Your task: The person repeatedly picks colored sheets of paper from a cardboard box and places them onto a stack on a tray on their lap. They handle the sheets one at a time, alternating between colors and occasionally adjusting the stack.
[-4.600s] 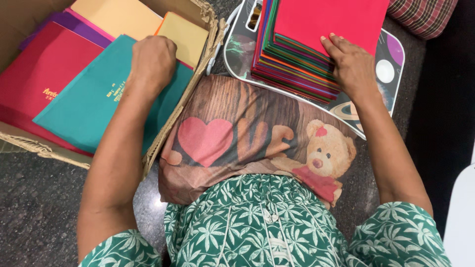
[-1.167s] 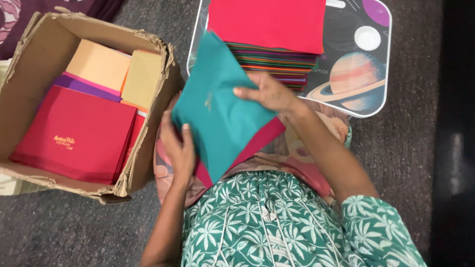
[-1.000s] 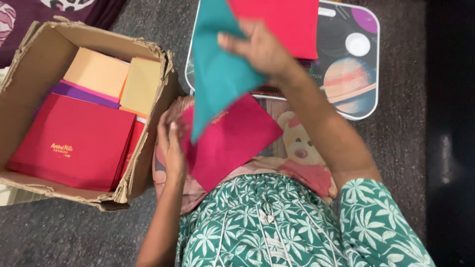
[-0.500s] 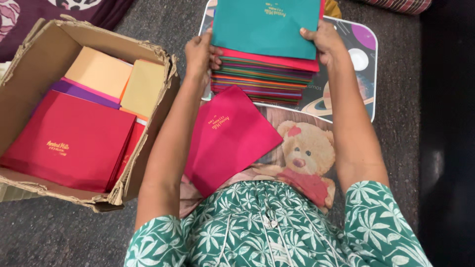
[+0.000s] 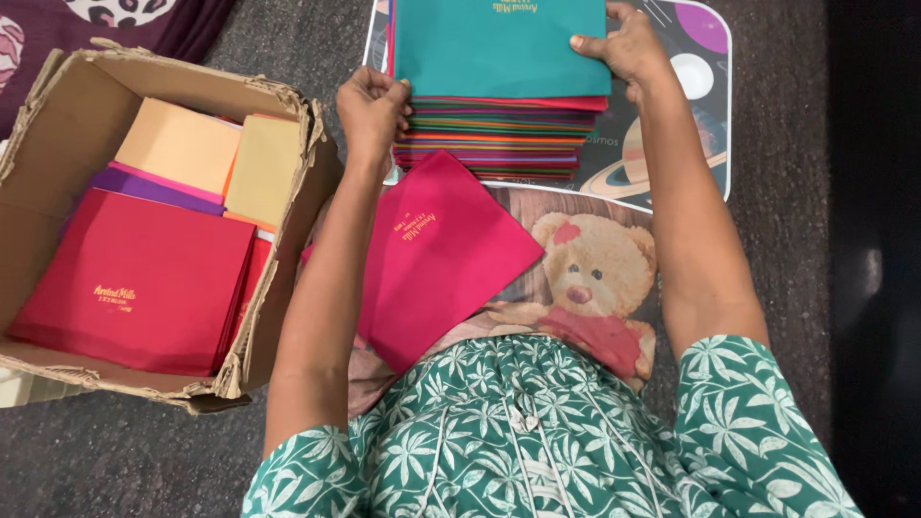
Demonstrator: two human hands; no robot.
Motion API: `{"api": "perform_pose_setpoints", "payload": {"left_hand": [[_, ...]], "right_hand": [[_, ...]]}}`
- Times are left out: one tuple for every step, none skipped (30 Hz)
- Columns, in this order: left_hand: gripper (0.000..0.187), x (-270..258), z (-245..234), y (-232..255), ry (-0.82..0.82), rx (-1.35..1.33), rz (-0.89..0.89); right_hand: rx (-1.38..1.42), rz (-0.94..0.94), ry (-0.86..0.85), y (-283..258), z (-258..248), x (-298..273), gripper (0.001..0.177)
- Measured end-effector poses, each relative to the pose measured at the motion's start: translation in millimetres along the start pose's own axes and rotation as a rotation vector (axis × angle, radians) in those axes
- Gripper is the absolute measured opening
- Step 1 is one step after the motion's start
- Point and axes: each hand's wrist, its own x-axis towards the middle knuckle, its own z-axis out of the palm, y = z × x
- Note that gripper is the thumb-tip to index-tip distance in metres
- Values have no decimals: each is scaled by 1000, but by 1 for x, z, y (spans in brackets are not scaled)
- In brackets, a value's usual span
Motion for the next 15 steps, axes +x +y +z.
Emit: {"api": "perform_pose_setpoints", "payload": {"left_hand": [[12,-1,1,-2,3,4,7],[11,-2,2,-4,7,8,14],[11,-3,1,-6,8,13,4],[11,-2,1,-7,11,16,-3],[11,0,0,-8,14,19,-10],[12,2,0,-8,21,27,14],[12,5,-1,-9,27,35,38],[13,7,-1,-10,35,43,62],[12,9,-2,-11,58,114,89],[12,12,-3,-13,82,186,116],[12,14,-4,-14,106,257,143],[14,15,-5,-16,132,336,187],[16,16,-5,-18,158,415,230],[18,16,-6,-19,186,493,273],[19,16,-7,-20,232,568,409]], "right_hand": [[-11,-25,6,4,-1,-2,58],[-25,-59,33,8,-1,-4,60],[-40,-92,59,11,-1,-7,63],[-55,-129,84,12,0,-10,65],[-271,-240,172,11,1,-14,57],[-488,-351,258,9,1,-21,50],[-706,-461,343,6,2,-29,46],[-706,-480,350,1,4,-39,44],[-705,-498,356,-4,5,-53,43],[-705,-517,363,-10,7,-70,41],[-719,-596,382,-16,10,-88,37],[-729,-678,398,-22,14,-106,33],[-739,-761,411,-27,21,-125,29],[-727,-739,398,-30,31,-142,21],[-716,-717,384,-32,41,-159,16]]}}
